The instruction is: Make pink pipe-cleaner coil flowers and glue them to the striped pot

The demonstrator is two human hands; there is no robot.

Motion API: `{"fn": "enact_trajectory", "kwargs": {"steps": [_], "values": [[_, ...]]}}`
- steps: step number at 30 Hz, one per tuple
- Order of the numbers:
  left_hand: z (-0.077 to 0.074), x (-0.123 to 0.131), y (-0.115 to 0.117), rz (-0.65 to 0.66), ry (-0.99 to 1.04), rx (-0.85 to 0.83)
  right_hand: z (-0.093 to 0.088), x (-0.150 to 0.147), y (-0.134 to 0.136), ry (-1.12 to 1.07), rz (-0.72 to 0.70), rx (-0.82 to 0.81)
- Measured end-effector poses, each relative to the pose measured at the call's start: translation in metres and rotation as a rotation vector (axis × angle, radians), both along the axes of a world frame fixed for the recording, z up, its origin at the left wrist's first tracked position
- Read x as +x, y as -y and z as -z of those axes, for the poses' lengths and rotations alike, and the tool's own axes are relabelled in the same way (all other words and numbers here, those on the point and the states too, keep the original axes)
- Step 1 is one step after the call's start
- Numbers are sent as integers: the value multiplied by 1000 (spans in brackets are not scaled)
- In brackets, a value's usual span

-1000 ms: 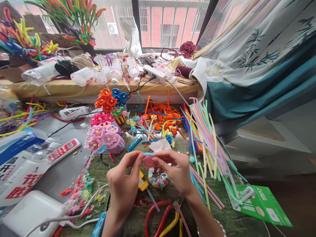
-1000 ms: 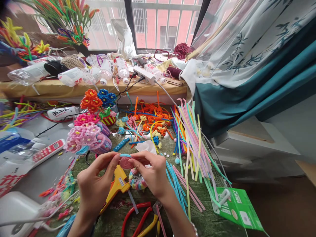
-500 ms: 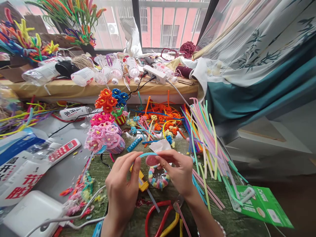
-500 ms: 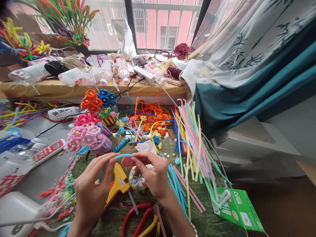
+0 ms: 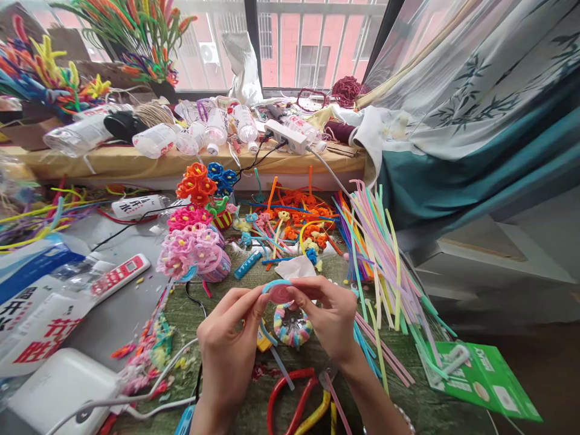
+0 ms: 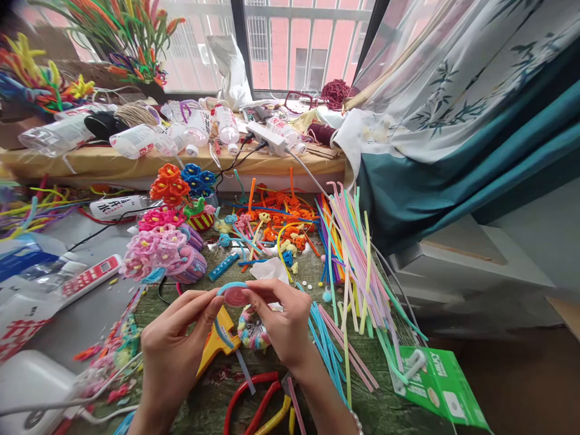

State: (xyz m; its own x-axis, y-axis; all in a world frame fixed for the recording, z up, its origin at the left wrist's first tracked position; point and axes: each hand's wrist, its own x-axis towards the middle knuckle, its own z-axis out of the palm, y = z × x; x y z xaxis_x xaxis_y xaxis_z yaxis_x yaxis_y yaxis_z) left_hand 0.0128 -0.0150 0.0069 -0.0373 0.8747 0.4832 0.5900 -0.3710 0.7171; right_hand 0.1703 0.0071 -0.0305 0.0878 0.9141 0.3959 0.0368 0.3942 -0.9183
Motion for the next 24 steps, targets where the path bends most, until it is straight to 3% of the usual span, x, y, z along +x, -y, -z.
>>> {"fn": "enact_trajectory", "kwargs": {"steps": [13, 18, 24], "values": [[-2, 10, 2, 2, 21, -115, 5, -7, 4, 14, 33, 80], [-7, 7, 0, 49, 179, -250, 7, -9, 2, -71, -8, -11], [0, 8, 3, -35, 368, -259, 3, -9, 1, -190, -79, -153]]}}
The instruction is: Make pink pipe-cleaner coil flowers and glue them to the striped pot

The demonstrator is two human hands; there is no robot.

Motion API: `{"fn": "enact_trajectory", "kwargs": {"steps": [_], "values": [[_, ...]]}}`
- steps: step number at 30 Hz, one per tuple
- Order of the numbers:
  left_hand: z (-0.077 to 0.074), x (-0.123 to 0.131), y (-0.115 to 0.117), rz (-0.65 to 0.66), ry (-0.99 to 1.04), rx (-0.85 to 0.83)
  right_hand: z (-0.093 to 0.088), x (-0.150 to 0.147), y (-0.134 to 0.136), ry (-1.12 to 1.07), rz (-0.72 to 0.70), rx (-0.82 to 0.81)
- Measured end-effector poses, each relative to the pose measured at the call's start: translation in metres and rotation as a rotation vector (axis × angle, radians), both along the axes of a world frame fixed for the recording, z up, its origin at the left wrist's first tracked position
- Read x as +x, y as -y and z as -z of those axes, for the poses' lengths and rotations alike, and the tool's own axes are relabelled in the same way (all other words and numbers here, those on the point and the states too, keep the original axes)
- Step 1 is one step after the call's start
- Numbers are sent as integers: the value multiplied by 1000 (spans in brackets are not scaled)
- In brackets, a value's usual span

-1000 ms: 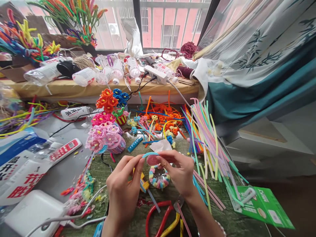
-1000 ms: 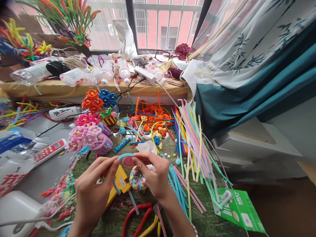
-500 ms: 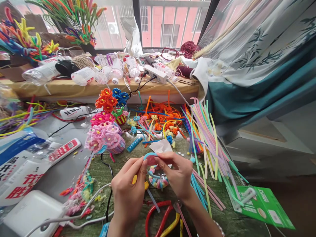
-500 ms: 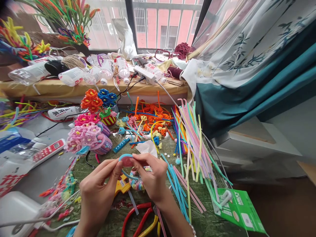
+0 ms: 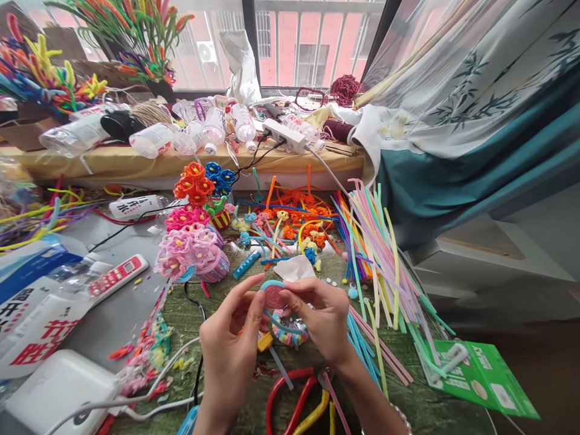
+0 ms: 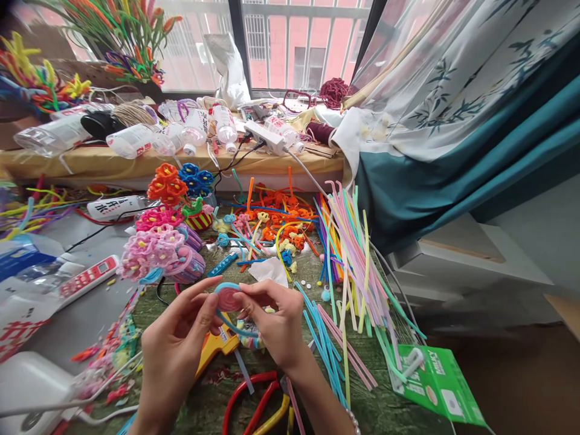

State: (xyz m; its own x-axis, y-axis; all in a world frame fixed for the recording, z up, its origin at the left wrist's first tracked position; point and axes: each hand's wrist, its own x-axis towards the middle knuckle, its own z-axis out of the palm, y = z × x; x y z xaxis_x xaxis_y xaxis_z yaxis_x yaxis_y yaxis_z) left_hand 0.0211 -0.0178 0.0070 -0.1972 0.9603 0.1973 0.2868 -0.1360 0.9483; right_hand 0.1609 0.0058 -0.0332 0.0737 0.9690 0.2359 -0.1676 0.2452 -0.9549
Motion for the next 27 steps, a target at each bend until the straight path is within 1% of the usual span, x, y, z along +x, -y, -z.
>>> {"fn": "enact_trajectory", "kwargs": {"steps": [2, 6, 9, 14, 21, 27], "values": [[4, 1, 1, -26, -37, 49, -2, 0, 0, -45, -11, -36], [7, 1, 3, -80, -249, 176, -4, 0, 1, -120, -47, -75], [7, 0, 4, -89, -310, 217, -4, 0, 1, -127, -62, -77], [8, -1, 3, -55, -287, 210, -3, 0, 1, -117, -59, -58], [3, 1, 2, -28, -250, 250, -4, 0, 2, -98, -65, -47], [10, -2, 3, -49, -179, 165, -5, 2, 2, -4, -35, -35]]}}
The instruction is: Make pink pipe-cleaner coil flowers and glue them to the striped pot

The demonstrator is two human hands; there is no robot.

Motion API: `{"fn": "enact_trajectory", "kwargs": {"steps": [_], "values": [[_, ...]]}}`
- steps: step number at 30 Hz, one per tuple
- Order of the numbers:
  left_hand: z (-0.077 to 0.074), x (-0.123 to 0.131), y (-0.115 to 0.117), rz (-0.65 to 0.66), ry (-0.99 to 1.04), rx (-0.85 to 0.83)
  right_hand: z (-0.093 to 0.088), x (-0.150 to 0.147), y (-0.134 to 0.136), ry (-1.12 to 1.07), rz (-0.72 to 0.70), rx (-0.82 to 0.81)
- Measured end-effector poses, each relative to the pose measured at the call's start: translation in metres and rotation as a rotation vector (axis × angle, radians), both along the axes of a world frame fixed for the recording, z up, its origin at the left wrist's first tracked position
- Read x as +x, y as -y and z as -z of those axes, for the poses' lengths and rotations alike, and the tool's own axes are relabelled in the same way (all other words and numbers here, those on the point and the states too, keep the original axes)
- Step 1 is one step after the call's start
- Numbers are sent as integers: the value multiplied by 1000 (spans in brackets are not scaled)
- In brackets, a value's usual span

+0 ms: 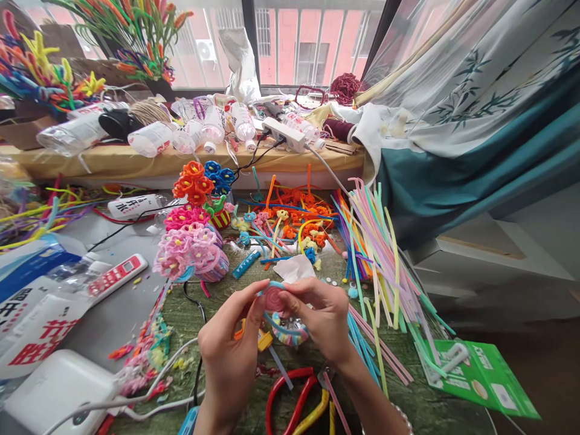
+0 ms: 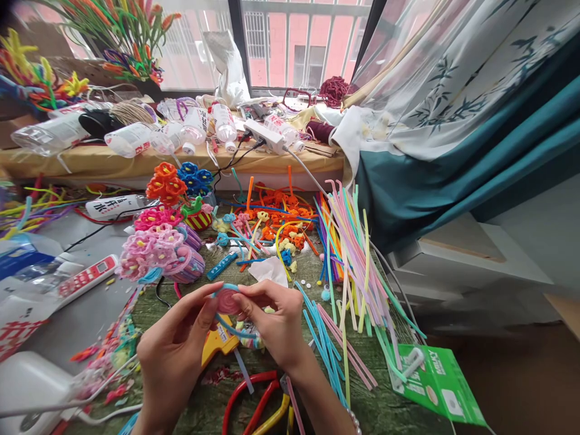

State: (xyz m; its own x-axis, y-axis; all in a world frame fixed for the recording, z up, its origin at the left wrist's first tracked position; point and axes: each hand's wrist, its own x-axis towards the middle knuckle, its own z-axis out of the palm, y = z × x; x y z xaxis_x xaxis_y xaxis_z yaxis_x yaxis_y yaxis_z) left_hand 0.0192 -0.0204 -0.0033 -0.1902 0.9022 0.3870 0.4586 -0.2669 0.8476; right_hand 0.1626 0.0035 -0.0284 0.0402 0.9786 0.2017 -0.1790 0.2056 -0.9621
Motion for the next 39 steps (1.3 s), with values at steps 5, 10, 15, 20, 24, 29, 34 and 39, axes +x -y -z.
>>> {"fn": "enact_trajectory", "kwargs": {"steps": [5, 10, 15, 20, 24, 29, 34, 39], "values": [[3, -1, -2, -10, 108, -71, -1, 1, -2, 92, 40, 41], [3, 0, -2, -16, 21, 0, 2, 1, -2, 111, 30, 57], [4, 1, 0, -51, -77, 82, 2, 1, -2, 79, 1, 15], [-2, 0, -2, -78, 102, -80, -4, 7, -11, -104, -128, -185], [-3, 0, -2, -63, 173, -141, -7, 15, -18, -179, -200, -252], [3, -1, -1, -93, 137, -140, -5, 14, -16, -100, -265, -316], [4, 0, -1, -98, 59, -83, -2, 7, -12, 8, -148, -240], [4, 0, -2, -78, 77, -79, -2, 8, -12, 223, -117, -47]]}}
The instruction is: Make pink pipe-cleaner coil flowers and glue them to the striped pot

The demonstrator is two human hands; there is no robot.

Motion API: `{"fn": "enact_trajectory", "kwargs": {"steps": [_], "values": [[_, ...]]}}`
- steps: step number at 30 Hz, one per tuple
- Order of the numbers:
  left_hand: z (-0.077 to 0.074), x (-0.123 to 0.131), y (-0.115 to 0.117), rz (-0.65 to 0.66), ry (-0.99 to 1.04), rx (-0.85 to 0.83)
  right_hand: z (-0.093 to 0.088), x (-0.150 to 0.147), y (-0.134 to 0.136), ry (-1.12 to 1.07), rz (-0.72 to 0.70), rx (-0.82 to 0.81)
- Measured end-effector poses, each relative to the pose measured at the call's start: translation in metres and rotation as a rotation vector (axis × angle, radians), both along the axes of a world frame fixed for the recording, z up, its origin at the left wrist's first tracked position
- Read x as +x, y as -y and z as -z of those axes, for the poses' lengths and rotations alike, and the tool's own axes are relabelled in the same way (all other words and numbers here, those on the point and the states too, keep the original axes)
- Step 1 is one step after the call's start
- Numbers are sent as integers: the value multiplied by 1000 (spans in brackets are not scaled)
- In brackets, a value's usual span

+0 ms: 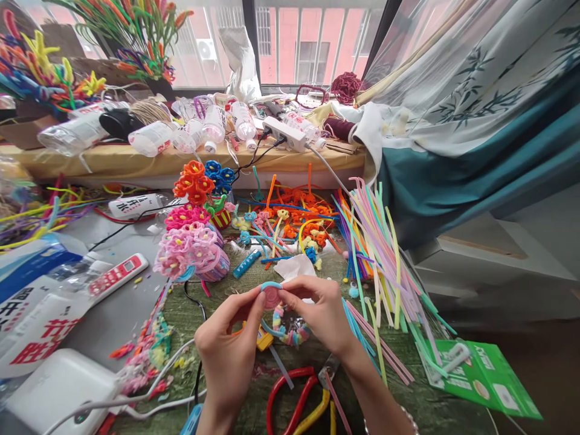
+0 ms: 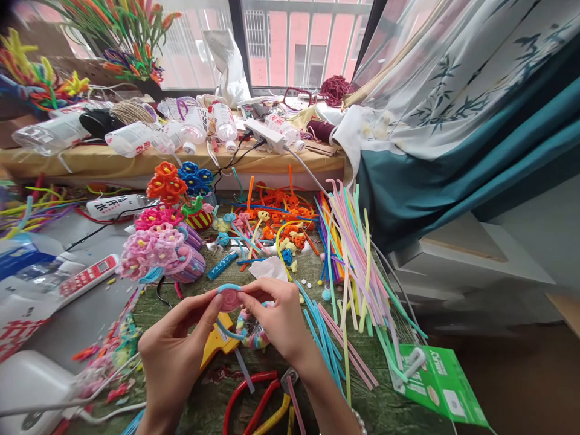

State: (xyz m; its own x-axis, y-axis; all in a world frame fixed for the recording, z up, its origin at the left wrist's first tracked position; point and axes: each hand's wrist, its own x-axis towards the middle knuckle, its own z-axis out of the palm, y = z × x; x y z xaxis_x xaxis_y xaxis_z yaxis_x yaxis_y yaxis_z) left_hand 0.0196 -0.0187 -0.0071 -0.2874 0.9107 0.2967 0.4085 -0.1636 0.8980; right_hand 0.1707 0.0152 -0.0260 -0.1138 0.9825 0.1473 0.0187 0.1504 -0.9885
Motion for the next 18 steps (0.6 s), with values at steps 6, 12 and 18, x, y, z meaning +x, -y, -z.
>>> {"fn": "enact_trajectory", "kwargs": {"steps": [6, 12, 18], "values": [[3, -2, 0, 41, -68, 11, -2, 5, -2, 69, 37, 24], [2, -4, 1, 108, -163, 62, -1, 8, -4, 30, -50, -41], [2, -4, 1, 94, -187, 68, 0, 6, -4, -104, -80, -166]]}}
